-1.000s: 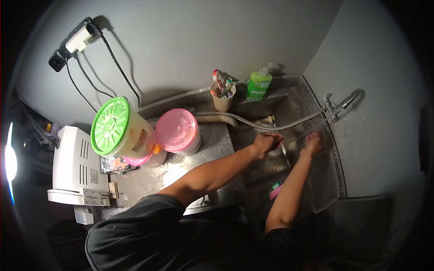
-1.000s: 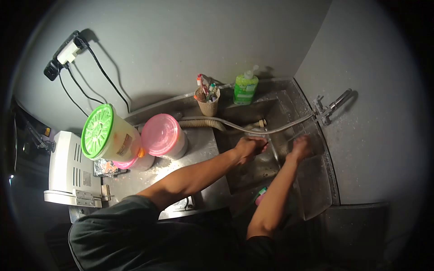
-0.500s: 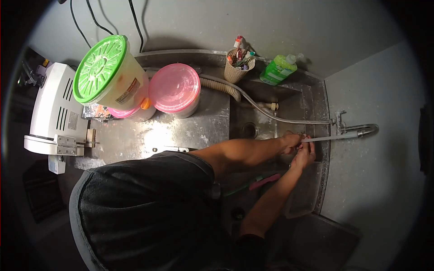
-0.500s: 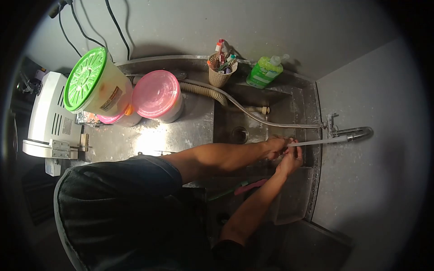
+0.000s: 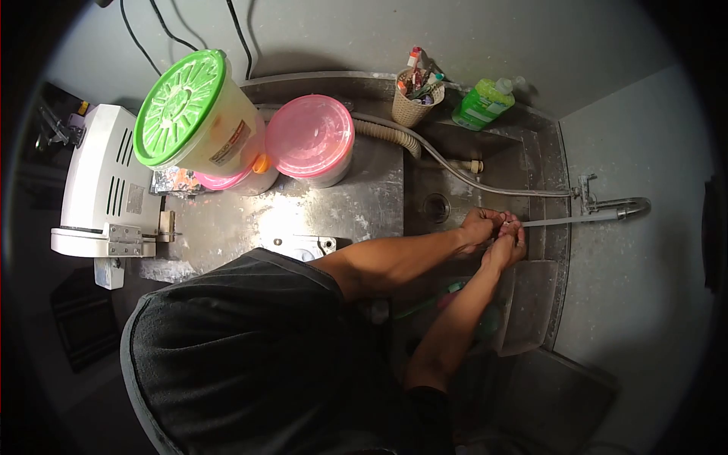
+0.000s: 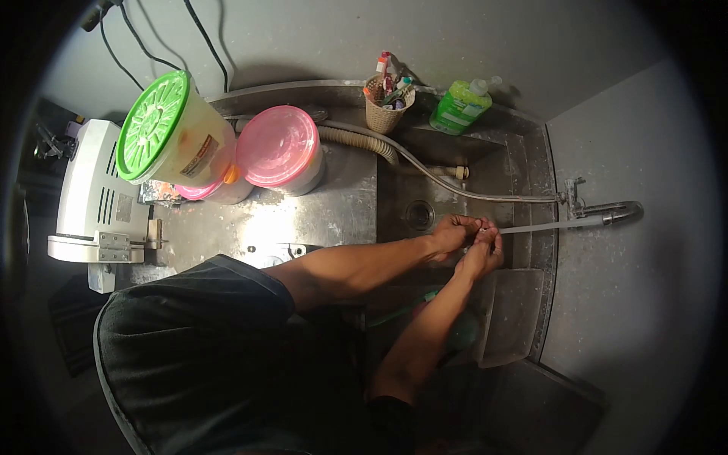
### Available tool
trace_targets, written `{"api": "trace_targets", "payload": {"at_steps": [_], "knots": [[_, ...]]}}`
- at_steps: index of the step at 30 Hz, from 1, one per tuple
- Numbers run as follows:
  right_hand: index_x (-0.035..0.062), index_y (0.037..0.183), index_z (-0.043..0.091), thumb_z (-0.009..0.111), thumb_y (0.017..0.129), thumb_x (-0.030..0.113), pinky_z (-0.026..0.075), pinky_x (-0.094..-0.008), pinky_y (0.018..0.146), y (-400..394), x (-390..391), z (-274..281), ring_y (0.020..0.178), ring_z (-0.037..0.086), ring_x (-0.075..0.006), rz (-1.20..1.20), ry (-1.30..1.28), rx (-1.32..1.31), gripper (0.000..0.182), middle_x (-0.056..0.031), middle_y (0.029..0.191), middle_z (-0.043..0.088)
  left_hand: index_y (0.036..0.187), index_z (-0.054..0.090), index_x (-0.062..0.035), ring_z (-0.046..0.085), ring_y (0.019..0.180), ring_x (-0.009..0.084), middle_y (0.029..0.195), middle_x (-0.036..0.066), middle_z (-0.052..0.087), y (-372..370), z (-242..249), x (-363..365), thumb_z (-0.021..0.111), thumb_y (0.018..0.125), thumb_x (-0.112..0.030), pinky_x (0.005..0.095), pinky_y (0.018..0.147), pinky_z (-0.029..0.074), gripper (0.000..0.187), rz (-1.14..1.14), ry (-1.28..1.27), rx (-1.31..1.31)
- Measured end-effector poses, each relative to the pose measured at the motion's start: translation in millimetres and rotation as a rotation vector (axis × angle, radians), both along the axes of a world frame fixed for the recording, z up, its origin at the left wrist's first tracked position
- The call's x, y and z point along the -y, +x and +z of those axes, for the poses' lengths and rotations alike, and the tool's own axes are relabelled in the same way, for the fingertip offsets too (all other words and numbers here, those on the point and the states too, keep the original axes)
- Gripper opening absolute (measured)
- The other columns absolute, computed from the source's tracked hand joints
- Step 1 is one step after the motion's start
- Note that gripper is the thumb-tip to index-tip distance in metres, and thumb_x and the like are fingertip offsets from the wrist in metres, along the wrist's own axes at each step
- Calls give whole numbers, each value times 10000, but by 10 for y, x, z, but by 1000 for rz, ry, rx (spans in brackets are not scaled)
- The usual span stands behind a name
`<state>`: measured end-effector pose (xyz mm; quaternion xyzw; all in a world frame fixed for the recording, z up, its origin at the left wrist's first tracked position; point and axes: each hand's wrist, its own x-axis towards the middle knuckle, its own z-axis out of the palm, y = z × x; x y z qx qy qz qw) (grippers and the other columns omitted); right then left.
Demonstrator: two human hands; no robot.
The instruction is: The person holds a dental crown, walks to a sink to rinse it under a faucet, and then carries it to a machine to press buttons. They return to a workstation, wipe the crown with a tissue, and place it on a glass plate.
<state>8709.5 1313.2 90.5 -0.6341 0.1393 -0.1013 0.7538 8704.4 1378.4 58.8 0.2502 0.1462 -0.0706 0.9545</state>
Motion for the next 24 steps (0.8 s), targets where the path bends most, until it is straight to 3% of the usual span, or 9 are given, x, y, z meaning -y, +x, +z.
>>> {"api": "trace_targets", "payload": {"at_steps": [2, 7, 13, 20, 24], "knots": [[-92, 1028, 616, 532, 979, 79, 525, -262, 781, 7, -9, 1, 880, 648, -192, 9, 0, 10, 196, -185, 1045, 670, 1022, 681, 33, 631, 764, 135, 901, 64, 689, 3, 50, -54, 627, 933, -100, 276, 709, 533, 169, -10, -94, 5], [-64, 969, 642, 598, 956, 115, 500, -224, 695, 21, -48, 17, 808, 634, -139, 31, -42, 91, 185, -152, 999, 691, 998, 674, 46, 625, 736, 130, 873, 72, 679, 4, 119, -115, 635, 922, -82, 278, 683, 534, 154, -15, 107, 47], [-35, 906, 666, 669, 918, 156, 363, -183, 492, 78, 65, 111, 585, 507, -58, -61, -82, -57, 192, -39, 739, 647, 983, 676, 50, 606, 696, 117, 827, 73, 673, 87, 105, -55, 631, 933, -105, 261, 648, 523, 168, -80, 179, 78], [-43, 1035, 632, 549, 990, 147, 378, -188, 570, 73, 209, 164, 647, 463, -53, 94, 156, 37, 213, -37, 821, 617, 984, 693, 45, 611, 698, 109, 834, 63, 685, 129, 147, 7, 623, 930, -73, 253, 653, 521, 147, -75, 96, 143], [-51, 1089, 615, 563, 978, 123, 417, -212, 650, 45, 227, 94, 716, 503, -82, 24, 124, 79, 213, -61, 861, 619, 989, 703, 37, 622, 723, 100, 871, 78, 702, 135, 207, 55, 628, 903, -21, 247, 648, 517, 128, -28, 260, 193]]}}
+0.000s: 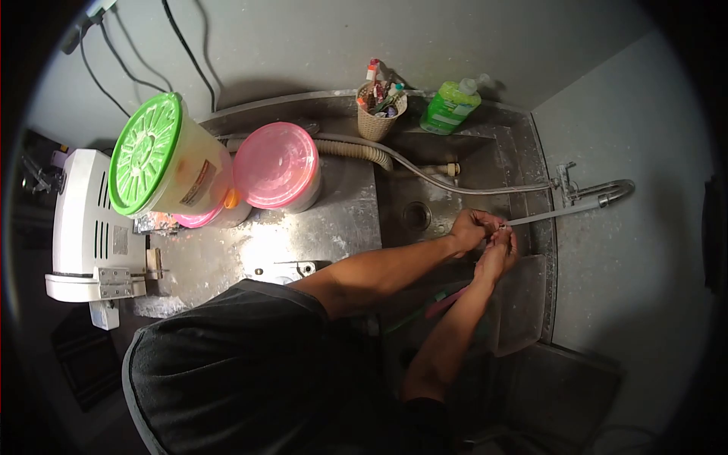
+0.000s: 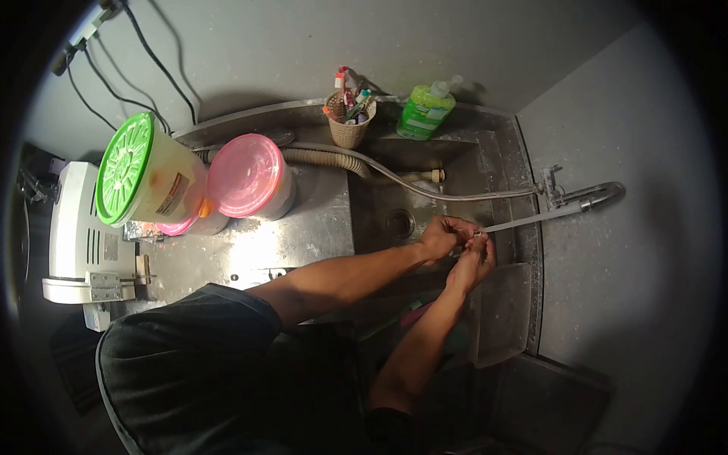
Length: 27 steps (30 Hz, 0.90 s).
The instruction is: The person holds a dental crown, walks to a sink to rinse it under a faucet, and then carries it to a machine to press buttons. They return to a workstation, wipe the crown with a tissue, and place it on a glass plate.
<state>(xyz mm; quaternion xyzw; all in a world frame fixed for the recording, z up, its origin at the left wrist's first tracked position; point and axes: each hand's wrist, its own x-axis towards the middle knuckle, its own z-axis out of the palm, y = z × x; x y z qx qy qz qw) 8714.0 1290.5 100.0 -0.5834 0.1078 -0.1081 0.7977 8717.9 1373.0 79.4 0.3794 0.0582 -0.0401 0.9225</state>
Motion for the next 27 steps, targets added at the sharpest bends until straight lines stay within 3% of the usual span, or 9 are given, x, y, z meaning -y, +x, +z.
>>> {"api": "trace_targets", "payload": {"at_steps": [3, 4, 7, 10, 16, 20, 25, 27], "knots": [[-59, 1114, 601, 587, 955, 83, 495, -253, 805, -75, -48, 3, 880, 624, -161, -27, -9, 27, 213, -121, 981, 655, 982, 705, 39, 626, 720, 98, 872, 82, 706, 3, 5, 48, 640, 888, -14, 248, 644, 518, 126, 34, 118, -35], [-61, 1123, 594, 601, 941, 62, 510, -293, 862, -96, -30, 37, 982, 642, -230, 1, -77, -8, 220, -155, 1051, 657, 979, 705, 40, 627, 715, 100, 864, 82, 705, 1, 8, 55, 646, 886, -20, 249, 643, 520, 126, 42, 161, -33], [-47, 1083, 625, 621, 932, 75, 517, -271, 763, -72, -56, 45, 863, 637, -180, -103, -104, 6, 194, -121, 968, 662, 973, 703, 44, 629, 708, 108, 844, 82, 699, -5, 101, 22, 656, 886, -34, 255, 640, 523, 126, 3, 233, -24], [-20, 958, 656, 669, 913, 134, 464, -216, 570, 21, 46, 2, 664, 574, -95, -131, -103, -38, 162, -60, 792, 640, 958, 698, 50, 627, 701, 112, 823, 78, 690, 37, 67, 26, 652, 890, -38, 259, 630, 521, 120, -29, 196, -5], [27, 811, 633, 720, 882, 219, 276, -177, 397, 118, 45, 166, 485, 434, -28, -212, -64, -208, 222, 14, 617, 557, 930, 697, 54, 619, 669, 122, 785, 76, 681, 12, 36, 87, 617, 887, -2, 270, 615, 519, 106, -50, 38, 24], [25, 826, 640, 696, 901, 230, 293, -161, 431, 77, 30, 129, 517, 447, -26, -93, -73, -80, 225, 13, 662, 582, 919, 707, 49, 636, 681, 124, 785, 87, 693, 77, 63, 4, 637, 869, -9, 275, 616, 524, 103, -34, 127, -58], [9, 892, 644, 646, 933, 208, 383, -173, 553, 59, 52, 200, 615, 488, -36, -66, 53, -177, 203, -13, 770, 624, 954, 695, 63, 643, 707, 132, 830, 101, 698, 96, 80, -81, 648, 853, -3, 283, 628, 524, 130, -79, 292, 70], [1, 943, 643, 622, 946, 211, 417, -193, 592, 151, 202, 142, 653, 524, -63, 92, 42, -186, 211, -30, 802, 635, 976, 688, 65, 639, 712, 130, 843, 100, 697, 80, 148, -123, 646, 858, 0, 284, 637, 520, 142, -89, 397, 127]]}}
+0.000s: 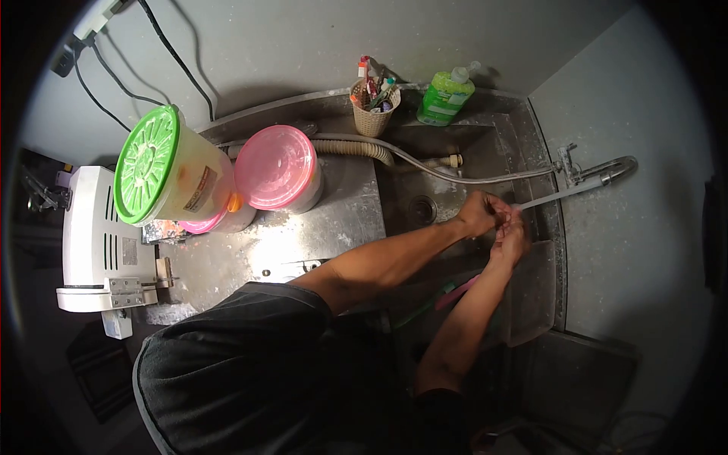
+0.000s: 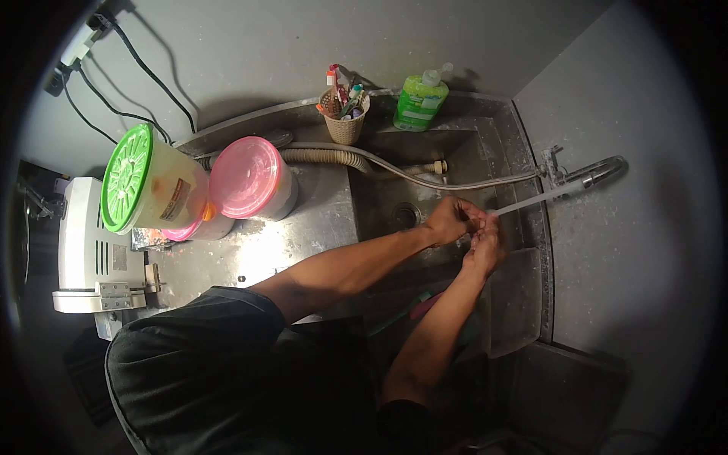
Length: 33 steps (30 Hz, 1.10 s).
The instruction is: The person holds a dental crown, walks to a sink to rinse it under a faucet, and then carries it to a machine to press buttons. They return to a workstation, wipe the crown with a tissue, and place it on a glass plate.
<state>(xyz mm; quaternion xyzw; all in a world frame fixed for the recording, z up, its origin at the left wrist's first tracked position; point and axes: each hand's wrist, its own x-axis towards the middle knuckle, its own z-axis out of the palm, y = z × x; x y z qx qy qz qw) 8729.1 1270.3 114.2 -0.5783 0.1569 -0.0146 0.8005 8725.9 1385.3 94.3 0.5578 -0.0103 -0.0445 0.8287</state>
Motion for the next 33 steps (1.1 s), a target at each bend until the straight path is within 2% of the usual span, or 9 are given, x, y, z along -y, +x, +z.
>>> {"api": "trace_targets", "payload": {"at_steps": [2, 10, 14, 16, 19, 22, 25, 31, 33], "knots": [[-8, 985, 641, 607, 954, 226, 447, -214, 637, 40, 46, -85, 700, 560, -96, 33, 16, -12, 238, -45, 834, 642, 983, 687, 61, 635, 719, 121, 840, 93, 698, -28, 71, -38, 628, 868, 4, 278, 645, 515, 141, -3, 124, 48], [-32, 1022, 632, 595, 961, 302, 470, -302, 863, 129, -79, -217, 908, 608, -192, -41, 114, -28, 342, -91, 944, 639, 969, 687, 42, 629, 750, 116, 838, 84, 694, -75, 124, -26, 553, 916, -13, 284, 686, 514, 154, 151, 83, -32], [-26, 1026, 635, 564, 980, 302, 466, -308, 865, 126, -33, -305, 897, 608, -183, 71, 174, -16, 338, -88, 955, 645, 964, 690, 40, 637, 765, 121, 863, 100, 698, -91, 63, 9, 597, 899, -33, 287, 697, 519, 136, 108, -132, -108], [-20, 1030, 636, 550, 988, 303, 460, -306, 869, 35, -91, -161, 895, 606, -170, 209, 184, -7, 337, -80, 970, 650, 951, 692, 44, 640, 756, 120, 846, 100, 700, -104, 75, -24, 623, 884, -39, 285, 691, 520, 126, 110, -53, -116], [-8, 1015, 641, 545, 991, 287, 464, -275, 829, -11, -162, -170, 874, 606, -149, -71, 115, -117, 311, -59, 951, 655, 929, 695, 48, 642, 739, 115, 811, 94, 700, -103, -1, -30, 649, 872, -41, 278, 677, 520, 115, 135, 41, -103], [8, 993, 649, 564, 981, 298, 465, -247, 799, -2, -162, -297, 867, 608, -139, -118, 99, -74, 302, -41, 932, 655, 912, 695, 48, 637, 710, 106, 765, 78, 694, -62, -126, -12, 658, 877, -53, 268, 657, 516, 113, 136, -21, -104], [27, 957, 654, 624, 947, 325, 451, -226, 734, -32, -190, -184, 835, 593, -116, -135, -31, -153, 299, -24, 916, 641, 905, 695, 47, 630, 689, 104, 752, 72, 689, -132, 75, -111, 663, 889, -75, 262, 637, 511, 127, 99, -45, -202], [57, 908, 638, 723, 876, 341, 395, -229, 697, -74, -215, 10, 805, 503, -75, 59, 216, -69, 298, 10, 866, 572, 910, 689, 44, 638, 686, 126, 781, 85, 690, -30, -151, -1, 676, 891, -87, 267, 627, 520, 133, 97, -133, -89], [68, 899, 629, 721, 878, 347, 396, -230, 712, -71, -146, -76, 800, 486, -79, -44, 186, -113, 294, 18, 840, 550, 913, 687, 44, 643, 696, 131, 794, 92, 694, -46, -98, -19, 683, 885, -83, 270, 643, 530, 130, 61, -160, -98]]}}
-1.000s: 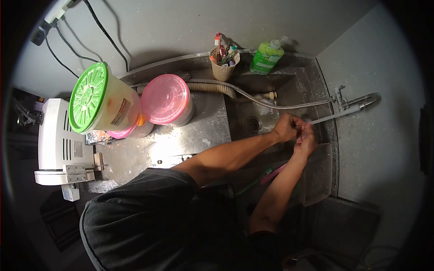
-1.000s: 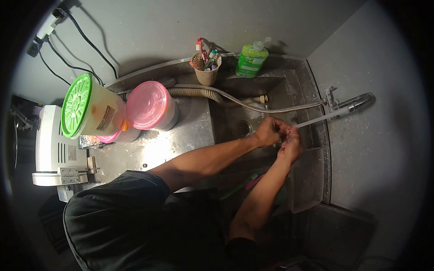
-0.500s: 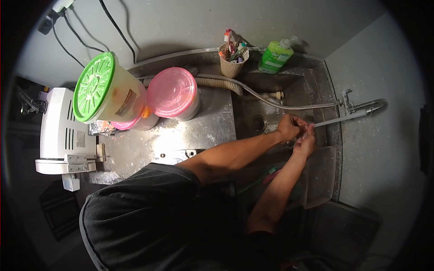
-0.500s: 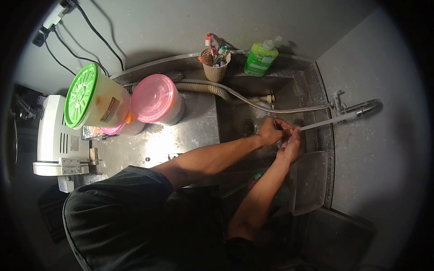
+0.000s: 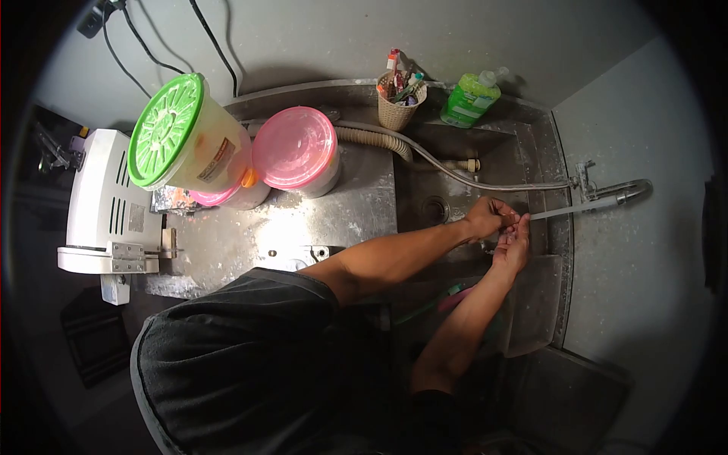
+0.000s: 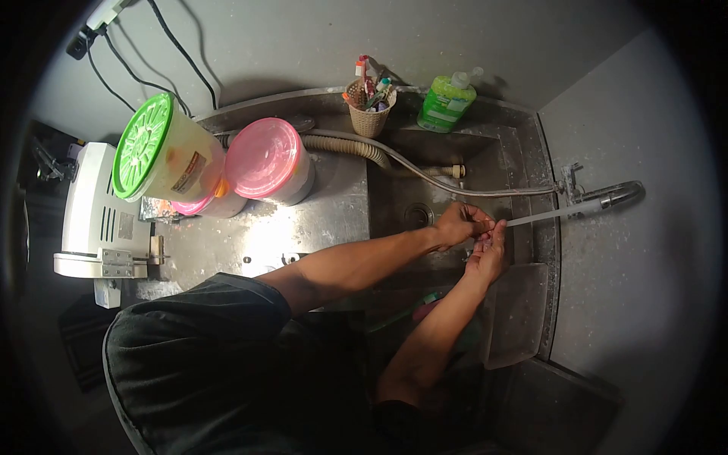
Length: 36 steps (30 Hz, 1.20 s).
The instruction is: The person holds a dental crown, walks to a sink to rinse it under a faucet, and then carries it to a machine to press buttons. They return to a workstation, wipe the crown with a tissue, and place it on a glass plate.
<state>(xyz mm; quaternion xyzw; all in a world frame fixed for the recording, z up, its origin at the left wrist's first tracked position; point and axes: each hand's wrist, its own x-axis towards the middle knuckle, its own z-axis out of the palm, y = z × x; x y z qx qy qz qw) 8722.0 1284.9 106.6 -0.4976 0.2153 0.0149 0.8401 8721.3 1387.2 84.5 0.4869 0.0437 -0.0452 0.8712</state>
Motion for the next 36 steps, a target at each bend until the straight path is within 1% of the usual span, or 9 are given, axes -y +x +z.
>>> {"api": "trace_targets", "payload": {"at_steps": [5, 8, 13, 17, 19, 22, 28, 32, 36], "knots": [[93, 886, 618, 716, 880, 363, 403, -228, 718, -10, 101, 2, 737, 487, -74, -2, -22, 0, 287, 34, 799, 534, 916, 684, 41, 650, 718, 137, 815, 100, 700, 39, 11, -21, 703, 868, -79, 273, 685, 548, 131, -111, -233, -71], [81, 905, 619, 707, 888, 355, 403, -228, 722, 54, 140, -55, 743, 490, -80, -11, -21, -3, 288, 28, 808, 538, 921, 681, 49, 657, 742, 138, 836, 113, 706, 43, 29, 17, 700, 868, -76, 269, 683, 542, 137, -78, -222, -84], [52, 979, 640, 674, 911, 351, 423, -229, 777, -3, 2, 132, 847, 571, -102, 140, 5, 78, 309, -7, 894, 614, 880, 694, 38, 652, 698, 117, 789, 101, 709, -22, 127, -5, 685, 870, -69, 267, 643, 531, 108, 31, 130, 96], [41, 1084, 643, 663, 917, 352, 439, -249, 868, 96, 133, -132, 996, 605, -130, -1, -49, 28, 353, -47, 1017, 655, 764, 699, 31, 646, 606, 113, 677, 97, 692, 51, 24, 75, 695, 847, -119, 293, 574, 518, 171, 175, 235, 197], [43, 1110, 640, 663, 916, 357, 438, -257, 899, 110, 134, -151, 1025, 603, -136, 19, -63, 73, 370, -53, 1037, 657, 792, 703, 29, 639, 622, 101, 697, 86, 694, 82, 3, 106, 685, 866, -111, 280, 580, 517, 159, 181, 306, 173], [-9, 1025, 620, 731, 875, 214, 511, -299, 807, 20, 54, 52, 876, 603, -156, -36, -39, 58, 291, -51, 918, 614, 790, 706, 23, 632, 612, 92, 685, 80, 690, 43, 143, 33, 668, 886, -125, 279, 567, 509, 181, 149, 365, 124], [-49, 1047, 647, 706, 888, 172, 548, -293, 741, 10, -17, 142, 810, 637, -177, -133, -256, 32, 279, -88, 941, 655, 748, 702, 15, 616, 570, 101, 647, 84, 677, 31, 162, 55, 669, 878, -161, 293, 549, 498, 222, 145, 385, 76], [-36, 969, 672, 701, 887, 150, 535, -272, 685, 5, -116, 175, 734, 638, -168, -142, -341, 184, 205, -78, 852, 665, 724, 709, 10, 632, 568, 133, 623, 97, 667, 45, 189, 159, 649, 880, -196, 336, 557, 505, 265, 291, 526, 27], [-16, 904, 664, 695, 893, 132, 479, -236, 568, 2, -31, 209, 661, 586, -123, -109, -424, 160, 151, -72, 788, 650, 759, 703, 11, 631, 618, 112, 675, 69, 676, 104, 174, 180, 671, 881, -146, 279, 579, 512, 202, 136, 169, -170]]}}
